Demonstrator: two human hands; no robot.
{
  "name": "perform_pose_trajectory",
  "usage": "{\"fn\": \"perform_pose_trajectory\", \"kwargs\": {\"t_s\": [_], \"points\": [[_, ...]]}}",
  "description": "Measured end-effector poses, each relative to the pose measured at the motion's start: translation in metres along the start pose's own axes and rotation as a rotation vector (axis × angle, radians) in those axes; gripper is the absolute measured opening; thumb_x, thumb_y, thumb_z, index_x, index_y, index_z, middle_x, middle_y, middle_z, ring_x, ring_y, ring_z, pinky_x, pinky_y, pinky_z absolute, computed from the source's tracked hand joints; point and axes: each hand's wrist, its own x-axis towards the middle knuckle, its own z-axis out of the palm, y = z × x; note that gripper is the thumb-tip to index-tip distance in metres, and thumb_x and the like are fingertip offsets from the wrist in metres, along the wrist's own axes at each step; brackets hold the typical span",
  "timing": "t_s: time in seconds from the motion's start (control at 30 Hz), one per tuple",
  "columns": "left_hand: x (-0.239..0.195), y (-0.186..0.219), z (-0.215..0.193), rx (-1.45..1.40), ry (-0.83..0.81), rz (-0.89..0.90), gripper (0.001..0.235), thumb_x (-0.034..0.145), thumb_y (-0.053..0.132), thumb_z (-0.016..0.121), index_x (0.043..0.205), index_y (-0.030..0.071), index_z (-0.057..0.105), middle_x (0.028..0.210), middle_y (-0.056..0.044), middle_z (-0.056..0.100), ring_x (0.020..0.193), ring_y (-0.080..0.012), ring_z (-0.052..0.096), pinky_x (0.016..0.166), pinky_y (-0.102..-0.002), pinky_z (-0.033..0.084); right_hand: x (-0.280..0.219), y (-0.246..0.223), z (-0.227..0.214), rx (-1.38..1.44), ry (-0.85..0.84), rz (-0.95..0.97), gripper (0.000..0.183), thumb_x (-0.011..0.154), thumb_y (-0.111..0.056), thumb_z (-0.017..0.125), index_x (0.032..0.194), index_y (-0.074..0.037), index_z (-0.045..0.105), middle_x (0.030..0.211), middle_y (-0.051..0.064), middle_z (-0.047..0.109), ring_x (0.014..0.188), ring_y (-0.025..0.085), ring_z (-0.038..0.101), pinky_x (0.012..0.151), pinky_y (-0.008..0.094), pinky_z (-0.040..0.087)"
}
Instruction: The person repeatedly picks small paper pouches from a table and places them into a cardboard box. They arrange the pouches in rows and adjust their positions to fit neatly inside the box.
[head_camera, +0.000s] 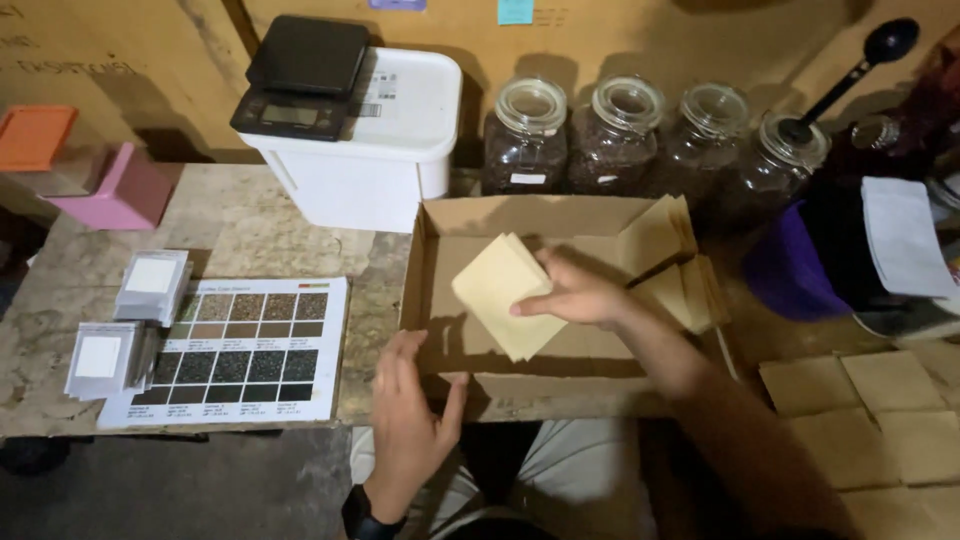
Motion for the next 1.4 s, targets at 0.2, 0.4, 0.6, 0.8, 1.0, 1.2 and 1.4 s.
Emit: {"fn": "perform_pose_trajectory", "kwargs": {"t_s": [0.2,0.4,0.6,0.8,1.0,1.2,1.4], "points": [[-0.007,-0.014,0.009,0.052,-0.019,0.009,0.056,0.098,0.035,0.060,0.138,-0.002,0.048,0.137,-0.020,0.056,0.137,-0.0398,0.048,0.114,-0.052,0.038,0.016,-0.037,0.016,-0.526,-0.449,0.051,0.051,0.086,-0.047,0.071,0.129,-0.021,0.066,0.129,-0.003,0.072,0.106,0.017,0.068,0.085,0.029,0.049],[-0.009,-0.018,0.014,0.047,-0.023,0.057,0.048,0.096,0.031,0.063,0.131,-0.001,0.054,0.133,-0.017,0.061,0.138,-0.0400,0.048,0.116,-0.053,0.038,0.041,0.025,0.051,-0.481,-0.417,-0.192,0.079,0.088,-0.054,0.070,0.148,-0.008,0.050,0.150,0.014,0.054,0.135,0.030,0.052,0.110,0.038,0.041],[-0.011,-0.025,0.025,0.078,0.030,0.109,0.049,0.094,0.029,0.065,0.131,0.000,0.054,0.133,-0.017,0.058,0.140,-0.0441,0.046,0.116,-0.057,0.040,0.034,0.012,0.052,-0.574,-0.493,-0.280,0.065,0.087,-0.054,0.071,0.133,-0.009,0.062,0.128,0.009,0.056,0.118,0.026,0.057,0.100,0.040,0.048],[-0.014,-0.030,0.030,0.113,0.036,0.095,0.048,0.095,0.033,0.062,0.131,0.002,0.056,0.131,-0.015,0.059,0.139,-0.0430,0.048,0.114,-0.056,0.042,0.034,0.010,0.054,-0.507,-0.436,-0.271,0.061,0.084,-0.046,0.079,0.127,-0.006,0.064,0.122,0.011,0.064,0.113,0.027,0.059,0.093,0.041,0.048],[-0.016,-0.032,0.032,0.124,0.069,0.114,0.051,0.093,0.034,0.065,0.131,0.000,0.055,0.128,-0.017,0.061,0.138,-0.0433,0.050,0.115,-0.053,0.044,0.030,0.011,0.055,-0.444,-0.443,-0.332,0.065,0.084,-0.046,0.078,0.131,-0.004,0.063,0.127,0.007,0.059,0.118,0.024,0.056,0.098,0.039,0.046],[-0.017,-0.036,0.033,0.137,0.071,0.112,0.052,0.093,0.035,0.064,0.131,0.000,0.056,0.128,-0.015,0.063,0.139,-0.0413,0.050,0.115,-0.052,0.045,0.025,0.002,0.054,-0.525,-0.439,-0.290,0.056,0.084,-0.048,0.077,0.118,-0.004,0.066,0.112,0.005,0.057,0.107,0.023,0.055,0.087,0.037,0.046],[-0.017,-0.037,0.034,0.155,0.093,0.150,0.050,0.094,0.034,0.064,0.130,0.000,0.055,0.125,-0.016,0.063,0.136,-0.0428,0.053,0.112,-0.051,0.048,0.022,-0.008,0.056,-0.537,-0.459,-0.214,0.057,0.086,-0.045,0.076,0.124,-0.004,0.064,0.120,0.008,0.060,0.110,0.023,0.058,0.090,0.038,0.052]]}}
